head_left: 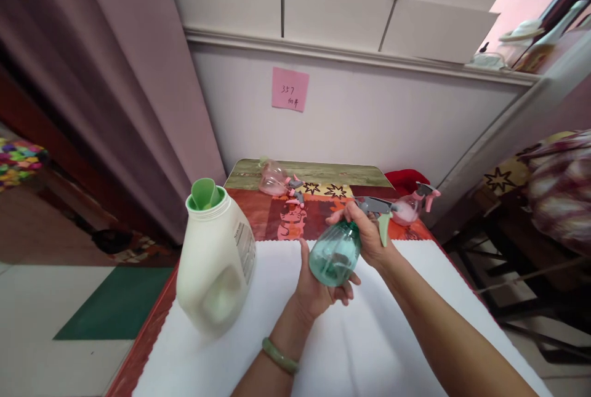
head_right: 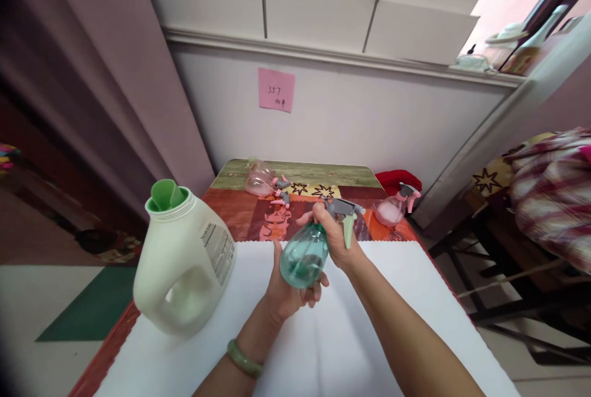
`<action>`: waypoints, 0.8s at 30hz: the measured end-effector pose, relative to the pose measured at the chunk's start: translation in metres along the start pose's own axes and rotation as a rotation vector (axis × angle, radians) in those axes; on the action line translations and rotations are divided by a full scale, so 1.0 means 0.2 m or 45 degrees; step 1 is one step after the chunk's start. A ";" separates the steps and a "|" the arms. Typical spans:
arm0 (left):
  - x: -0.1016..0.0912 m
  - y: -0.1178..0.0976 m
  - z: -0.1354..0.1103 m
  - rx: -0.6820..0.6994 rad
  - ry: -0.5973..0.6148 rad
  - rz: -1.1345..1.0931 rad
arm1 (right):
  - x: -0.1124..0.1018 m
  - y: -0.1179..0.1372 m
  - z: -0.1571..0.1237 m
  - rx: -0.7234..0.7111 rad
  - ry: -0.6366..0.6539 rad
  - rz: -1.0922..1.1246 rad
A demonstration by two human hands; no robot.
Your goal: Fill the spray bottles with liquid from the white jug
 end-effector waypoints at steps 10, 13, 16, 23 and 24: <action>-0.06 -0.07 -0.02 0.522 -0.474 -0.070 | -0.12 0.00 0.05 -0.154 -0.421 -0.102; -0.05 -0.01 0.01 0.277 -0.317 -0.230 | -0.12 0.01 0.06 -0.118 -0.308 -0.162; -0.02 0.04 0.00 -0.039 -0.030 -0.277 | -0.11 0.06 0.05 -0.125 -0.142 -0.212; 0.05 0.08 -0.05 -0.386 0.313 -0.324 | -0.05 0.30 -0.02 -0.157 0.284 -0.202; 0.04 0.08 -0.04 -0.365 0.298 -0.333 | -0.08 0.39 -0.01 -0.204 0.233 -0.135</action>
Point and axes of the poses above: each hand's wrist, its own z-axis towards the middle knuckle, its own x-axis out of the palm, y = z × x, the point moved 6 cm from there along z, towards the middle knuckle, and after that the axes turned 9 degrees about -y, right-handed, at the moved point
